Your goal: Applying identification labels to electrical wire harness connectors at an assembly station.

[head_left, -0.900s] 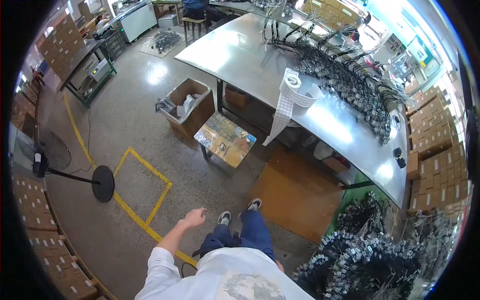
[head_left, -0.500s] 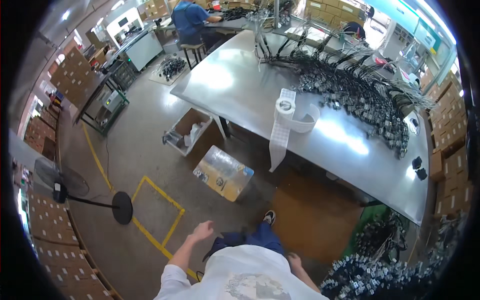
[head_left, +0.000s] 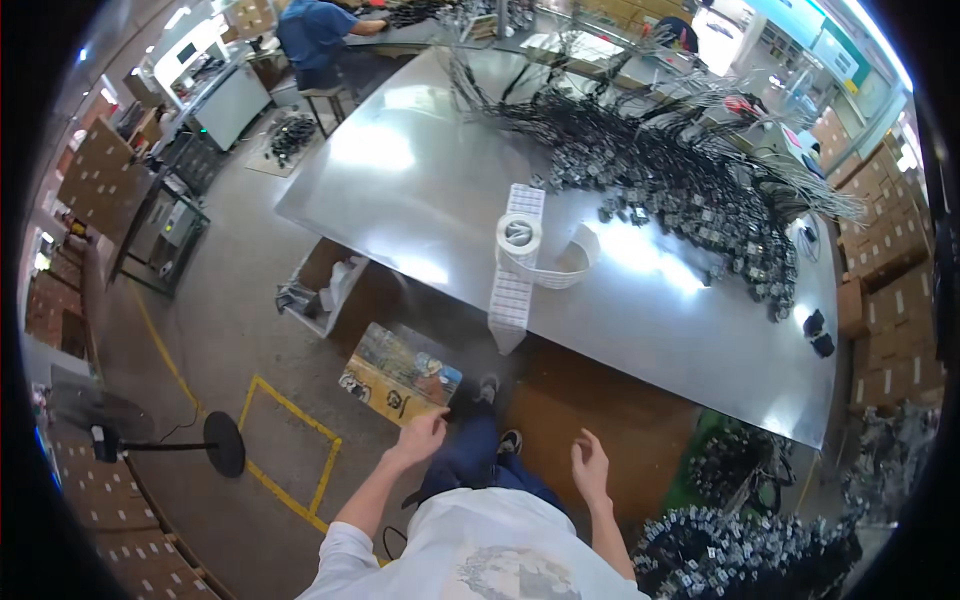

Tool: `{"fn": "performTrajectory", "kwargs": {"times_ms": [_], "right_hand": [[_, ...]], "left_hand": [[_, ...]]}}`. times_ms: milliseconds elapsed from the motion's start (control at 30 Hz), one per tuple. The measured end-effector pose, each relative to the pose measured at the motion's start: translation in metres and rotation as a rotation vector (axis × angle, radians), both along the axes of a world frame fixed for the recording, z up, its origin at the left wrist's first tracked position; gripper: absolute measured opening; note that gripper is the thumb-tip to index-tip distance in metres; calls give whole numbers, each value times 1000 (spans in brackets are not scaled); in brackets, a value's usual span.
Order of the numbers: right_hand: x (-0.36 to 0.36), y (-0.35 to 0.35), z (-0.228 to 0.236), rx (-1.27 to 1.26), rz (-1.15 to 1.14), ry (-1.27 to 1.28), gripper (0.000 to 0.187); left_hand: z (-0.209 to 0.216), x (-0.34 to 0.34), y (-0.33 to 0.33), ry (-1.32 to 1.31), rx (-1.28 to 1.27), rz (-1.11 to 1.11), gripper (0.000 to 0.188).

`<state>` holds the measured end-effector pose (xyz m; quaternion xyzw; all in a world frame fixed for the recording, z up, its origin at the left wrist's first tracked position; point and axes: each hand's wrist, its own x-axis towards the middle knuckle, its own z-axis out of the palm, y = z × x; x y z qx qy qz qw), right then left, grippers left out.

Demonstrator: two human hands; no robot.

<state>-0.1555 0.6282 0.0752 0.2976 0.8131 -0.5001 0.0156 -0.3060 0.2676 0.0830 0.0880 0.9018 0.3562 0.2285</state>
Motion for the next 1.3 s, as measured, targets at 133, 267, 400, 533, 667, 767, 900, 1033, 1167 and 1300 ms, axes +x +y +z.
{"fn": "performTrajectory", "kwargs": {"times_ms": [133, 267, 400, 533, 667, 767, 900, 1033, 1167, 1300], "right_hand": [[-68, -11, 31, 199, 59, 51, 48], [-141, -18, 48, 364, 150, 136, 62], [-219, -26, 56, 526, 244, 215, 74], [-294, -37, 64, 591, 295, 253, 77], [-364, -50, 68, 644, 406, 320, 79], [-409, -50, 61, 713, 454, 366, 80], [-455, -45, 48, 807, 540, 398, 77], [-476, -40, 40, 830, 682, 336, 58], [-487, -32, 34, 896, 722, 385, 46], [-499, -22, 21, 848, 719, 437, 35]], "left_hand": [[0, -67, 26, -65, 126, 31, 38], [10, -120, 53, -102, 281, 99, 41], [19, -149, 61, -177, 376, 128, 42], [20, -168, 53, -156, 372, 151, 43], [21, -180, 41, -211, 354, 247, 42], [24, -186, 40, -146, 342, 291, 41], [31, -191, 49, -180, 339, 406, 41], [37, -187, 61, -142, 333, 510, 41], [31, -184, 71, -118, 300, 613, 40], [18, -190, 85, -64, 362, 726, 38]]}}
